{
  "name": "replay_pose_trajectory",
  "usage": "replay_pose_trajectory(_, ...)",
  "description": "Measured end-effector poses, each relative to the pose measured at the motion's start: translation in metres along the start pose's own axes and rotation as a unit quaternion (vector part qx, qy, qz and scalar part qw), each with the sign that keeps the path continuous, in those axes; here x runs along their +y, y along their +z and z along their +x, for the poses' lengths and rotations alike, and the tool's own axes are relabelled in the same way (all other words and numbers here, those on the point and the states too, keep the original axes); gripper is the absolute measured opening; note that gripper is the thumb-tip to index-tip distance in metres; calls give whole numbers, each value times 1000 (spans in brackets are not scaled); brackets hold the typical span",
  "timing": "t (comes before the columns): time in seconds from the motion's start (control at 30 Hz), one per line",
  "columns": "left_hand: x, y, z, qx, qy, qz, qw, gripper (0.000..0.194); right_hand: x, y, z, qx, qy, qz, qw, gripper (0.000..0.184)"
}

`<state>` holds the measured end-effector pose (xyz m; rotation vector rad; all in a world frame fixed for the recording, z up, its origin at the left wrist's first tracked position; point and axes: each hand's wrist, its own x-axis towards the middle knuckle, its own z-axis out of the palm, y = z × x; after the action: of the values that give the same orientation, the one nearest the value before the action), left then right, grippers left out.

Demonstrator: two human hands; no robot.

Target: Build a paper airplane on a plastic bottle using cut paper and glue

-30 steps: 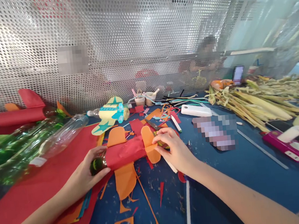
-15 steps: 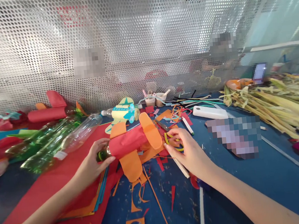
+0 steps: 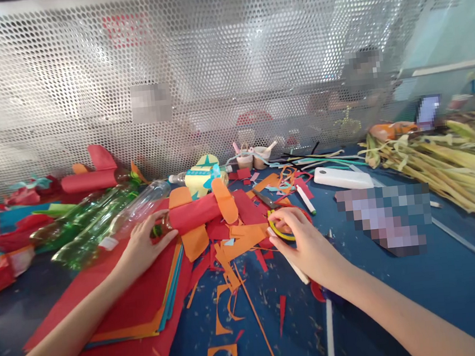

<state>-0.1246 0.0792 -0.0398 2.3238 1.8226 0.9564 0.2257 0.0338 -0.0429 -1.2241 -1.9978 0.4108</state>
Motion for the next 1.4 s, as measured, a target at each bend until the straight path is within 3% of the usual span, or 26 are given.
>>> replay_pose_trajectory(0.13, -5, 5, -1, 32, -2, 36, 999, 44, 3, 4, -1, -12, -9, -16, 1000, 17)
replay_pose_trajectory(0.23, -6, 9, -4, 48, 1, 57, 997, 48, -1, -6, 1, -18, -15, -52, 998, 11)
replay_pose_trajectory(0.33, -2, 10, -5, 69, 4, 76, 995, 51, -8, -34, 2, -60, -2, -153, 986, 5)
replay_pose_trajectory(0.43, 5, 9, -6, 81, 14, 87, 993, 48, -14, -70, -6, -129, 50, -258, 956, 10)
replay_pose_trajectory(0.53, 11, 9, -6, 90, 32, 97, 991, 47, -13, -87, -27, -179, 104, -337, 918, 16)
replay_pose_trajectory(0.63, 15, 11, -8, 113, 43, 115, 986, 47, -4, -83, -59, -187, 89, -403, 891, 33)
replay_pose_trajectory(0.83, 20, 9, -8, 131, 74, 130, 980, 43, 11, -69, -106, -92, -62, -434, 894, 68)
replay_pose_trajectory(1.0, 33, -2, -9, 147, 109, 112, 977, 27, 28, -70, -116, -76, -38, -405, 910, 65)
replay_pose_trajectory(1.1, 49, -2, -16, 89, 158, 83, 980, 20, 40, -77, -115, -88, -9, -382, 920, 62)
replay_pose_trajectory(1.17, 61, 3, -25, 11, 207, 55, 977, 20, 39, -82, -107, -94, -2, -375, 922, 60)
replay_pose_trajectory(1.23, 71, 9, -35, -105, 252, 24, 962, 35, 25, -83, -88, -101, -7, -355, 929, 52)
replay_pose_trajectory(1.33, 83, 17, -48, -242, 298, 22, 923, 48, -7, -65, -41, -149, -5, -277, 949, 32)
replay_pose_trajectory(1.4, 87, 19, -54, -282, 310, 26, 908, 49, -23, -42, -6, -190, 15, -232, 954, 32)
